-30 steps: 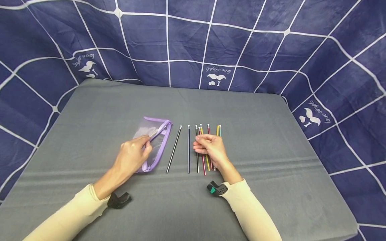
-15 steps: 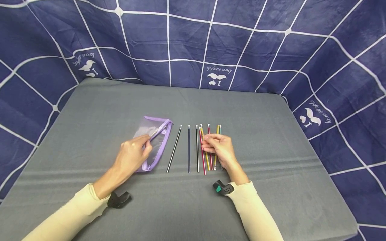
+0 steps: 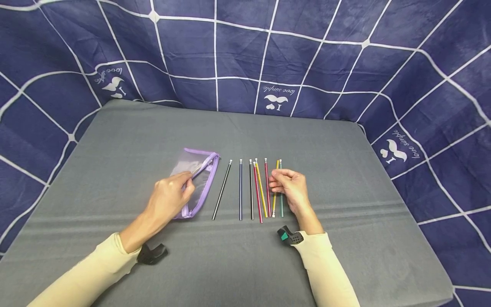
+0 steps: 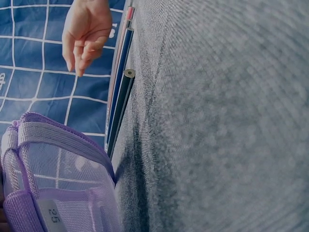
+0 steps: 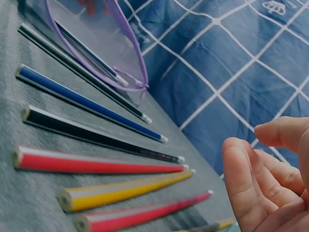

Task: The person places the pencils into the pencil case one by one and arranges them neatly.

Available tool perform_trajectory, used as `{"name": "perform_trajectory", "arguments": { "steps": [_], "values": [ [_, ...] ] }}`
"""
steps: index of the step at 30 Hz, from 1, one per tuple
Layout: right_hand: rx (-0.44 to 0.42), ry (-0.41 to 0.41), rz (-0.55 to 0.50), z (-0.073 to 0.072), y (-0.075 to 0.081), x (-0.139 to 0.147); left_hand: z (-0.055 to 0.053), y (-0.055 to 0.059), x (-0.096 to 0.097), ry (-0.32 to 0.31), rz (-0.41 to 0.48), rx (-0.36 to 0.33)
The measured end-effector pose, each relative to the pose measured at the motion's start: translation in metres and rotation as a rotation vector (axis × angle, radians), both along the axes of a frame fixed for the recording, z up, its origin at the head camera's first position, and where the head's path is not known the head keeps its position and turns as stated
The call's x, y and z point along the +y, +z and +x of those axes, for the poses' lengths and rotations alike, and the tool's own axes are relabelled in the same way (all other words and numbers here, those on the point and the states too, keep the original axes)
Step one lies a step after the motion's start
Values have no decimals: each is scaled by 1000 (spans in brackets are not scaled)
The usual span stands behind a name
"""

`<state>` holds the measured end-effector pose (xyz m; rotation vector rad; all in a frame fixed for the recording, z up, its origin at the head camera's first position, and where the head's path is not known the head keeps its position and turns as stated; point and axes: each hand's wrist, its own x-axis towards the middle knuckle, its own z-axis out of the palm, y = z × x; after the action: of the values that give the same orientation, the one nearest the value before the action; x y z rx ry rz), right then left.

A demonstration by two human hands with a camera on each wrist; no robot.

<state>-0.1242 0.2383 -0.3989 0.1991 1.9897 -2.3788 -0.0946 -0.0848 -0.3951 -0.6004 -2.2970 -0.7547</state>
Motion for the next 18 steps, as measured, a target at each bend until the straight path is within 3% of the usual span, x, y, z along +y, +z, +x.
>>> {"name": "perform_trajectory", "arguments": {
  "steps": [12, 18],
  "values": [
    [-30, -39, 5, -5, -4, 20, 0, -1, 1, -2, 0, 17],
    [-60, -78, 130, -8, -8, 28, -1, -2, 1, 1, 7, 12]
  ]
}}
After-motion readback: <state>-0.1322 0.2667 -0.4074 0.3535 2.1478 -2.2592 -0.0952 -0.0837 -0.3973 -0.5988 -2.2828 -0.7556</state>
